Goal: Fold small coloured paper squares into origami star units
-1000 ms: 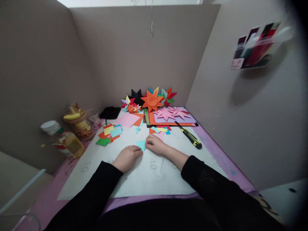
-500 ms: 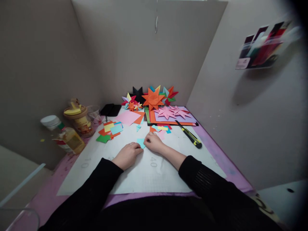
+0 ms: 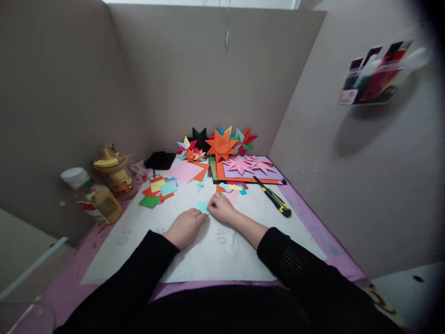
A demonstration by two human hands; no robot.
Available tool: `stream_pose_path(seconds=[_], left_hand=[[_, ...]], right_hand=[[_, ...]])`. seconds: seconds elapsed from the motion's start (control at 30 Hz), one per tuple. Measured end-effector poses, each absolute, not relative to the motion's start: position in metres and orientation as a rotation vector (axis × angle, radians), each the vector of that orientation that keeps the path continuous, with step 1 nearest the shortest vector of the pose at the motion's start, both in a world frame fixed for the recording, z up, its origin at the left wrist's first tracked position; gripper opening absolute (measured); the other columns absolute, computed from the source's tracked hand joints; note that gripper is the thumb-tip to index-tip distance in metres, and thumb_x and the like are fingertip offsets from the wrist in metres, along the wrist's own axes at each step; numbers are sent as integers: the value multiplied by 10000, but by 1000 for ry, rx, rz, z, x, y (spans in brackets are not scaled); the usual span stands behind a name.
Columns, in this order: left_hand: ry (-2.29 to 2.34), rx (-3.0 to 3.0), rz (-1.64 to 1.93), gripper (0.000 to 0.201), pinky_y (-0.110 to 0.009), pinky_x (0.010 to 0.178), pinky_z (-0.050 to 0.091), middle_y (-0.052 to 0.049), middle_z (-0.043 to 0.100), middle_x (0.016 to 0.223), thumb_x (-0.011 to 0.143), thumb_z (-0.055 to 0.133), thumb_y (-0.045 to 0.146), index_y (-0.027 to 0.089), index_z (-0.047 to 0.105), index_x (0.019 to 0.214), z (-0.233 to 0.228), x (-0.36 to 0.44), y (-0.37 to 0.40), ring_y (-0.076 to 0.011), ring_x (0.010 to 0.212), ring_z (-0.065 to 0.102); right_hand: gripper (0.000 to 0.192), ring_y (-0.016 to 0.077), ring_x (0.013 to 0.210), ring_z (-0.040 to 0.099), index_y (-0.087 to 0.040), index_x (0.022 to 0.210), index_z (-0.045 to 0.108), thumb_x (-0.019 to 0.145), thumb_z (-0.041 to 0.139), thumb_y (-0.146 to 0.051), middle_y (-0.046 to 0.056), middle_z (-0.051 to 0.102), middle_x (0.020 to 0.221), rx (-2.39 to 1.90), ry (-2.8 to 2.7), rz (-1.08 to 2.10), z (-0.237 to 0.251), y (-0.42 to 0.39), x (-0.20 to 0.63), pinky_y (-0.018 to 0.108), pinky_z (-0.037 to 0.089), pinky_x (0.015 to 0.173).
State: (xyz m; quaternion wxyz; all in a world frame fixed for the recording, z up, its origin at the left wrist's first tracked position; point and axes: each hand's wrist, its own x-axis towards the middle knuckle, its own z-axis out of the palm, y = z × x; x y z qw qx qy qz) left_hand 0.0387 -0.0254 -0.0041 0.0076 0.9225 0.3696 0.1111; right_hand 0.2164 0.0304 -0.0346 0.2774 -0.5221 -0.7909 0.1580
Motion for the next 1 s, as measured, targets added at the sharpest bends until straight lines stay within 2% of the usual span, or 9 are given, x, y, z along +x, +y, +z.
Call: stream_pose_path(seconds=[0.17,0.43,1.0], left_hand=[[1151,2908,324,339,-309,729,397,-75,552,867,868,337,144,181,586,1095,-4,41,-27,-204,831,493],[1144,2892,328,333,-304,735,385,-69,528,894,863,336,130,189,595,1063,-5,41,-26,-196,827,470],[1127,2926,320,325,-318,781,415,-83,560,969,859,356,117,175,583,1084,-6,42,-27,-202,889,486]], right_hand=[[78,167,811,477,-167,667,622,730,577,-173,45,546,802,-1401,-2137,405,-36,31,217,277,380,753],[83,166,818,479,-167,665,624,732,575,-164,46,546,814,-1423,-2141,389,-34,30,215,274,377,751],[98,176,839,469,-176,664,604,751,561,-170,43,531,806,-1438,-2146,360,-36,31,213,277,368,731]])
